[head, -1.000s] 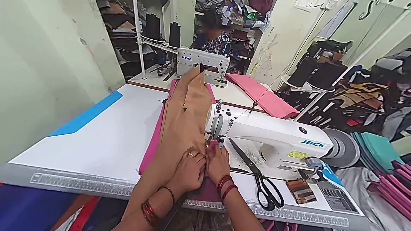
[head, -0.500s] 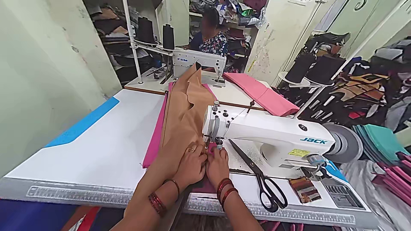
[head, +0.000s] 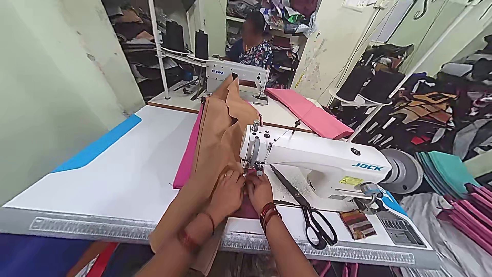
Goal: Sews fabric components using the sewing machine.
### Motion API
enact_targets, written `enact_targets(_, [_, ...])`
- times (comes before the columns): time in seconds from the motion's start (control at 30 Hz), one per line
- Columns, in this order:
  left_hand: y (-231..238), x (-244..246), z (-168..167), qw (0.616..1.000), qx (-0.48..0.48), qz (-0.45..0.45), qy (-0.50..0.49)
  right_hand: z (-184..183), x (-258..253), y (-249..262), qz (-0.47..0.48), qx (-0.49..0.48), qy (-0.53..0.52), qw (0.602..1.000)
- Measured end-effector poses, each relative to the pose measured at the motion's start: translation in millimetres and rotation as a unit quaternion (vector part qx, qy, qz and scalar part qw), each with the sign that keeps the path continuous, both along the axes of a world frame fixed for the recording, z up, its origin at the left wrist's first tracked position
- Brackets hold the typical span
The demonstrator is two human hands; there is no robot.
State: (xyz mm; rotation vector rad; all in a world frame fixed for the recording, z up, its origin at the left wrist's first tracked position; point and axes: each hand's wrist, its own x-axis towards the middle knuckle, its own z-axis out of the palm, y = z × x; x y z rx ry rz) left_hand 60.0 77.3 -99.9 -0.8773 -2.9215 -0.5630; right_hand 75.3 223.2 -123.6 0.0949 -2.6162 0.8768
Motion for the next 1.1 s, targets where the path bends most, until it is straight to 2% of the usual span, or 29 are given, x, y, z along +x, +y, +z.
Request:
enact_targets(0.1, [3.2,53.4,12.8,0.993,-0.044,0.104,-0.024,-1.3,10.0,6.4,0.023,-0.030,0.015,0.999])
enact_targets(0.17, [1.6,77.9,8.6,0.985,-0.120,0.118,-0.036,-5.1,21.8,7.7,0.049,-0.005,0.007,0.999])
enact_targets(0.2, [0.0,83.0,2.2,0.986,-0.128,0.110,0.004,-5.6,25.4,7.7,0.062,0.013,0.009,0.998])
enact_targets(0.27, [-3.0,83.2,-7.9,0.986,-0.099,0.087,0.104,-6.6,28.4,5.1,0.089,0.056,0.030,0.994])
enact_targets(0.3, [-2.6,81.8,-6.5,0.986,-0.100,0.077,0.110,-7.5,28.7,3.4,0.103,0.082,0.039,0.990])
enact_targets(0.4, [5.1,81.3,6.7,0.986,-0.153,0.060,0.013,-12.3,29.1,-2.6,0.114,0.164,0.063,0.978])
enact_targets(0.5, [12.5,80.9,4.9,0.981,-0.169,0.077,-0.063,-14.2,30.6,-5.7,0.096,0.197,0.060,0.974])
enact_targets(0.57, [13.5,81.7,1.4,0.982,-0.156,0.090,-0.062,-11.3,31.7,-7.4,0.091,0.191,0.031,0.977])
enact_targets(0.67, [13.5,81.0,-8.7,0.985,-0.144,0.090,-0.008,-7.7,30.2,-8.1,0.088,0.174,0.002,0.981])
enact_targets(0.87, [16.0,66.6,-6.6,0.983,-0.168,0.073,-0.016,0.5,23.5,-12.0,0.054,0.182,-0.096,0.977])
enact_targets(0.97, [18.8,58.6,-7.0,0.987,-0.145,0.074,-0.013,-2.0,24.4,-9.0,0.034,0.157,-0.063,0.985])
enact_targets(1.03, [20.8,52.0,-0.1,0.983,-0.154,0.081,-0.056,-3.9,25.2,-8.6,0.033,0.151,-0.040,0.987])
enact_targets(1.1, [23.1,45.4,4.7,0.980,-0.161,0.085,-0.086,-5.0,22.7,-7.1,0.028,0.157,-0.060,0.985])
